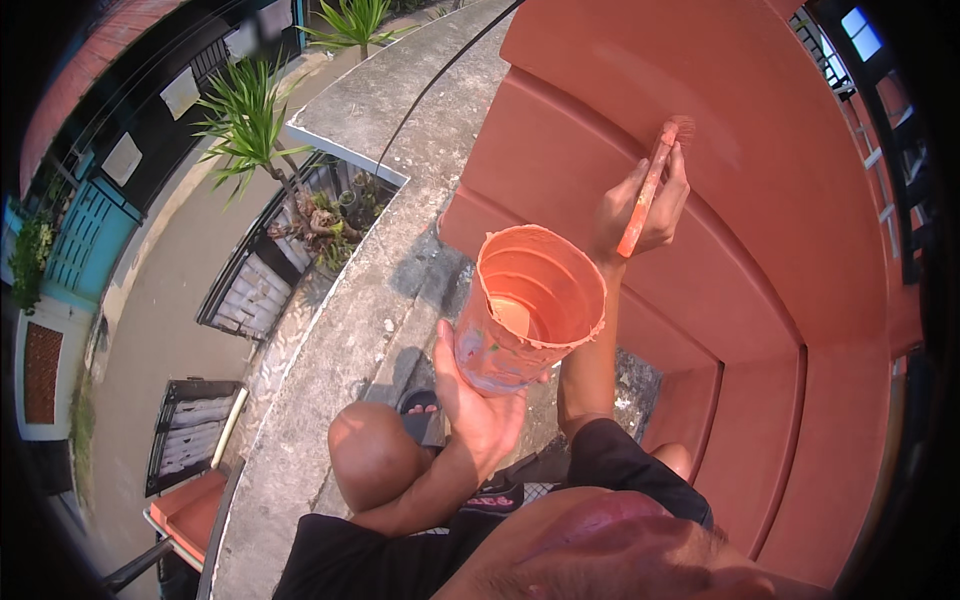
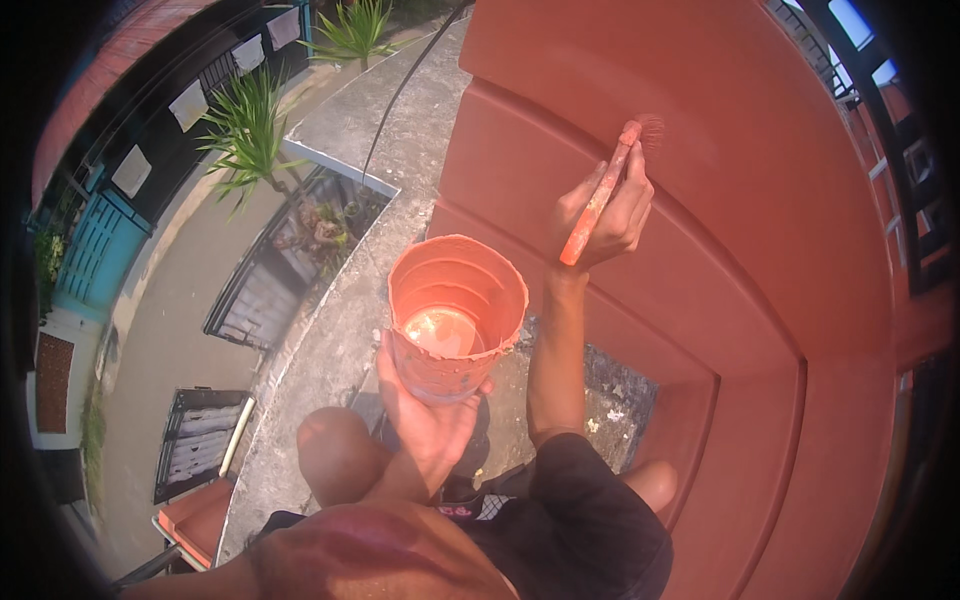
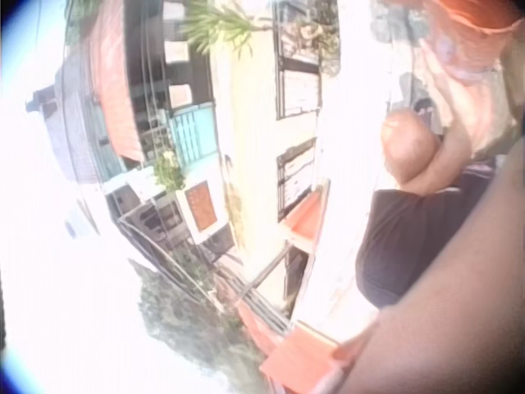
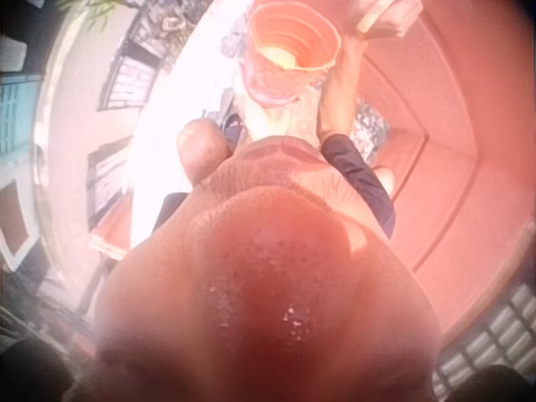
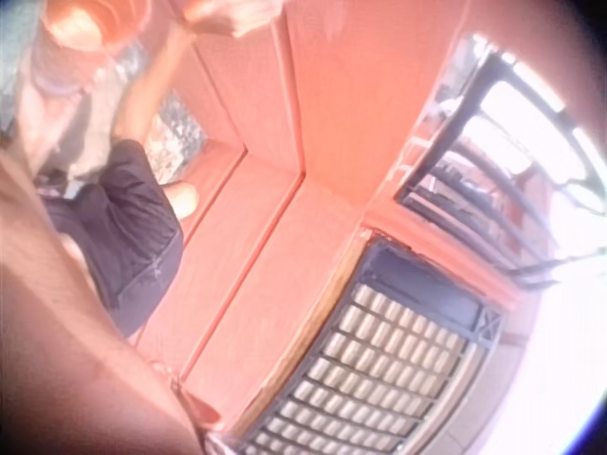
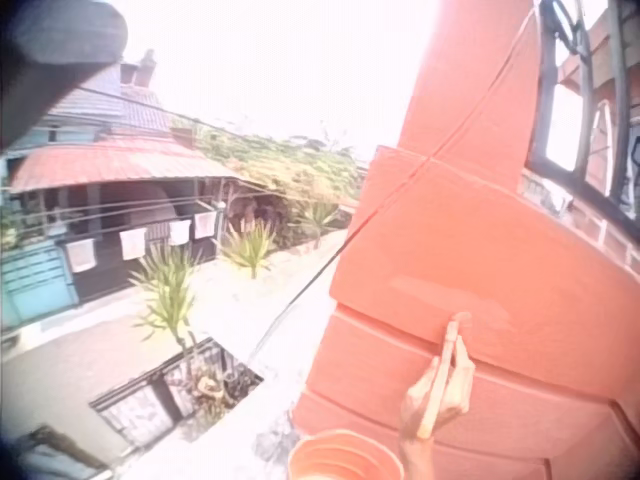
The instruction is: The person paints a reddish-pink metal structure using a paintbrush and a small container of paint. They repeatedly dip the brush into the container and apply paint to the curved surface, working methodically along the edges and panels.
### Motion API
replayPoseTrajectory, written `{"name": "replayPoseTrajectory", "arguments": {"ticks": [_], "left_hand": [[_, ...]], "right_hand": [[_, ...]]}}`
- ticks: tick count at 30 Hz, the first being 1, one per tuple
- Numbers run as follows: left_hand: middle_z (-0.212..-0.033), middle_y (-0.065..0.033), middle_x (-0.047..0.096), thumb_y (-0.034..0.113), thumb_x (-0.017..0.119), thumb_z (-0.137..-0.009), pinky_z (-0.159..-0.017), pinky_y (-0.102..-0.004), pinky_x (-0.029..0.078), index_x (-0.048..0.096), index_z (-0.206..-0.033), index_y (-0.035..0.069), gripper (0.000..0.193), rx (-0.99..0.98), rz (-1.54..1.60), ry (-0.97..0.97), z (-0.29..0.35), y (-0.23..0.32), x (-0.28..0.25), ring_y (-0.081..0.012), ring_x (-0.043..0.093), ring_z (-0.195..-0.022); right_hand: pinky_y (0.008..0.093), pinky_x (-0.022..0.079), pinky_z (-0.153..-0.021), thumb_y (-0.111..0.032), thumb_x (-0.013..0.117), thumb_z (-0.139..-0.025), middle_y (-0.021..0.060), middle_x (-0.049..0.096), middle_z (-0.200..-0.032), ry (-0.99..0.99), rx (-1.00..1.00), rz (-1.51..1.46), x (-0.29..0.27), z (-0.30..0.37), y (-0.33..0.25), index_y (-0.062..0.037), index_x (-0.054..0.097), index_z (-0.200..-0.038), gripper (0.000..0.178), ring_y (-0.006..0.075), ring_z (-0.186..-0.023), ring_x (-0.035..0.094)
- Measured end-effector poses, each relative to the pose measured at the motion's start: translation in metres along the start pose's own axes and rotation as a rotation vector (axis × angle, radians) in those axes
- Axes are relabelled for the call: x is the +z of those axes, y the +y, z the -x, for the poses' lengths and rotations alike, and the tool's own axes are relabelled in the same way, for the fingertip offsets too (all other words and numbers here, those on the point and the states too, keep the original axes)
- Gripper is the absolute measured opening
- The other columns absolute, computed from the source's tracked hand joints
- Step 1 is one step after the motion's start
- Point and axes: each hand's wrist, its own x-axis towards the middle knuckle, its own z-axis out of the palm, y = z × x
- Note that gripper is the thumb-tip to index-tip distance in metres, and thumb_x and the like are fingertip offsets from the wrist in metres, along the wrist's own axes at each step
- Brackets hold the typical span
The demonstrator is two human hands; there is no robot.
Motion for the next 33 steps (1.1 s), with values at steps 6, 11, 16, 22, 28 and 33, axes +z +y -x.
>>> {"name": "replayPoseTrajectory", "arguments": {"ticks": [6, 11, 16, 22, 28, 33], "left_hand": [[-0.124, -0.0089, 0.063, 0.059, 0.037, -0.103, -0.063, -0.0399, 0.052, 0.051, -0.138, 0.014, 0.059, -0.032, -0.042, 0.073, 0.003, -0.004, 0.006, -0.0265, 0.065, -0.100], [-0.125, -0.0102, 0.063, 0.051, 0.039, -0.101, -0.061, -0.0359, 0.051, 0.052, -0.139, 0.013, 0.055, 0.040, -0.126, 0.060, 0.005, -0.015, 0.005, -0.0294, 0.066, -0.095], [-0.128, -0.0087, 0.061, 0.063, 0.037, -0.103, -0.065, -0.0411, 0.052, 0.047, -0.143, 0.018, 0.061, -0.017, -0.111, -0.017, 0.000, -0.020, -0.002, -0.0286, 0.063, -0.106], [-0.128, -0.0117, 0.062, 0.065, 0.040, -0.101, -0.065, -0.0412, 0.050, 0.046, -0.145, 0.019, 0.063, -0.074, -0.134, -0.037, -0.005, -0.027, -0.008, -0.0311, 0.064, -0.102], [-0.127, -0.0126, 0.062, 0.065, 0.040, -0.101, -0.064, -0.0417, 0.050, 0.046, -0.145, 0.019, 0.064, -0.041, -0.133, -0.039, -0.005, -0.035, -0.007, -0.0325, 0.065, -0.100], [-0.129, -0.0124, 0.061, 0.064, 0.040, -0.102, -0.065, -0.0422, 0.051, 0.045, -0.145, 0.020, 0.062, -0.036, -0.145, -0.045, -0.008, -0.037, -0.004, -0.0329, 0.065, -0.102]], "right_hand": [[0.0401, 0.056, -0.065, 0.000, 0.068, -0.082, 0.0114, 0.070, -0.091, -0.142, -0.151, -0.205, 0.027, -0.004, -0.035, -0.0030, 0.070, -0.120, 0.038, 0.0298, -0.074, 0.067], [0.0376, 0.059, -0.074, 0.003, 0.067, -0.085, 0.0157, 0.074, -0.106, -0.255, -0.055, -0.524, 0.010, -0.016, 0.000, 0.0003, 0.069, -0.123, 0.038, 0.0326, -0.092, 0.073], [0.0377, 0.055, -0.102, 0.002, 0.058, -0.101, 0.0189, 0.067, -0.130, -0.114, 0.146, -0.531, -0.052, -0.031, 0.077, 0.0080, 0.060, -0.132, 0.032, 0.0253, -0.119, 0.066], [0.0389, 0.057, -0.097, 0.000, 0.060, -0.100, 0.0171, 0.068, -0.126, 0.148, 0.277, -0.217, -0.100, -0.026, 0.126, 0.0059, 0.065, -0.128, 0.029, 0.0283, -0.116, 0.067], [0.0394, 0.055, -0.085, -0.002, 0.066, -0.095, 0.0129, 0.069, -0.120, 0.055, 0.086, 0.078, -0.076, -0.012, 0.093, -0.0012, 0.068, -0.124, 0.029, 0.0280, -0.105, 0.065], [0.0388, 0.054, -0.079, 0.000, 0.073, -0.083, 0.0098, 0.071, -0.108, -0.043, -0.026, -0.054, -0.026, 0.010, 0.041, -0.0079, 0.070, -0.120, 0.038, 0.0288, -0.090, 0.064]]}}
